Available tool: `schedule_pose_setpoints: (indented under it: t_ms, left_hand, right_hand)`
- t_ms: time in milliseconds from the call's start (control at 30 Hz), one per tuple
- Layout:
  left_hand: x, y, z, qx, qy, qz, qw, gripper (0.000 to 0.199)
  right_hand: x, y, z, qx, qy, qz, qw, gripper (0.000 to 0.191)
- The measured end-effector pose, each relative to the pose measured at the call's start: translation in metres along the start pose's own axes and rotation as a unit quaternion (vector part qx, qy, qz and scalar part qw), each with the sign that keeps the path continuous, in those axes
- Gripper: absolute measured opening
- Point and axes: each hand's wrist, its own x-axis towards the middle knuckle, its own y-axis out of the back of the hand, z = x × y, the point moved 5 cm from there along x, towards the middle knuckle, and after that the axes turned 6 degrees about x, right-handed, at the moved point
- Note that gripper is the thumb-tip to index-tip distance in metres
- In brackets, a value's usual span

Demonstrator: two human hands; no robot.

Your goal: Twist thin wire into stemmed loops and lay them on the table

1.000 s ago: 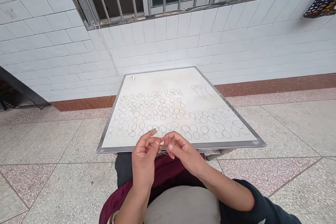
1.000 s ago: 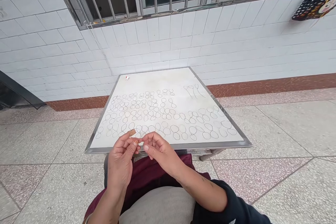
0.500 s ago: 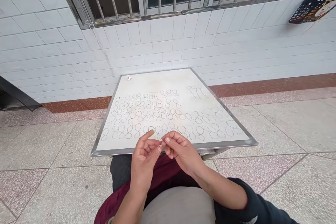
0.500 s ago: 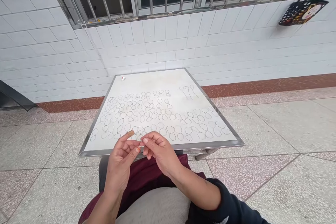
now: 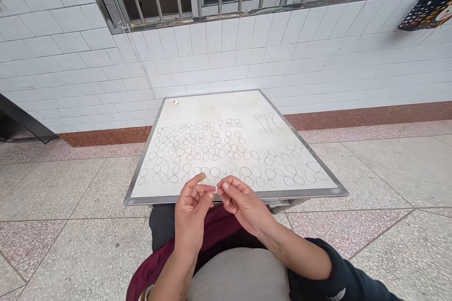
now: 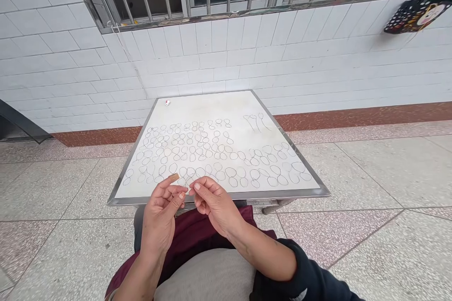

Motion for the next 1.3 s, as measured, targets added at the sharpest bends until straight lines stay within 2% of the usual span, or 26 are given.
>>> schedule_pose_setpoints:
  t_ms: [233,367,500,667,1100,1300]
  left_hand:
    - [-0.004,-0.003,0.000,-0.052,0.009,-0.017,0.998,0.049]
    - [-0.004,-0.002,-0.003,-0.051,-0.004,0.022,0.998,0.046]
    - [-0.003,0.001,-0.004,-0.057,-0.024,0.063,0.996,0.039]
    - [-0.003,0.002,-0.004,-0.052,-0.025,0.077,0.995,0.038]
    - [-0.001,0.006,0.007,0.056,-0.044,0.054,0.996,0.039]
    - [0.005,0.012,0.006,0.023,-0.024,0.043,0.999,0.039]
  right_hand:
    - [-0.001,0.002,0.003,0.027,-0.013,0.006,1.000,0.020]
    - [-0.001,0.002,0.010,0.031,-0.014,0.008,0.999,0.019]
    - [-0.003,0.001,0.016,-0.018,-0.001,-0.005,1.000,0.020]
    - [-0.003,0.000,0.021,-0.067,0.022,-0.017,0.997,0.023]
    - [-0.004,-0.003,0.015,-0.235,0.061,-0.038,0.969,0.026]
    - [-0.005,-0.001,0.010,-0.290,0.078,-0.025,0.954,0.015]
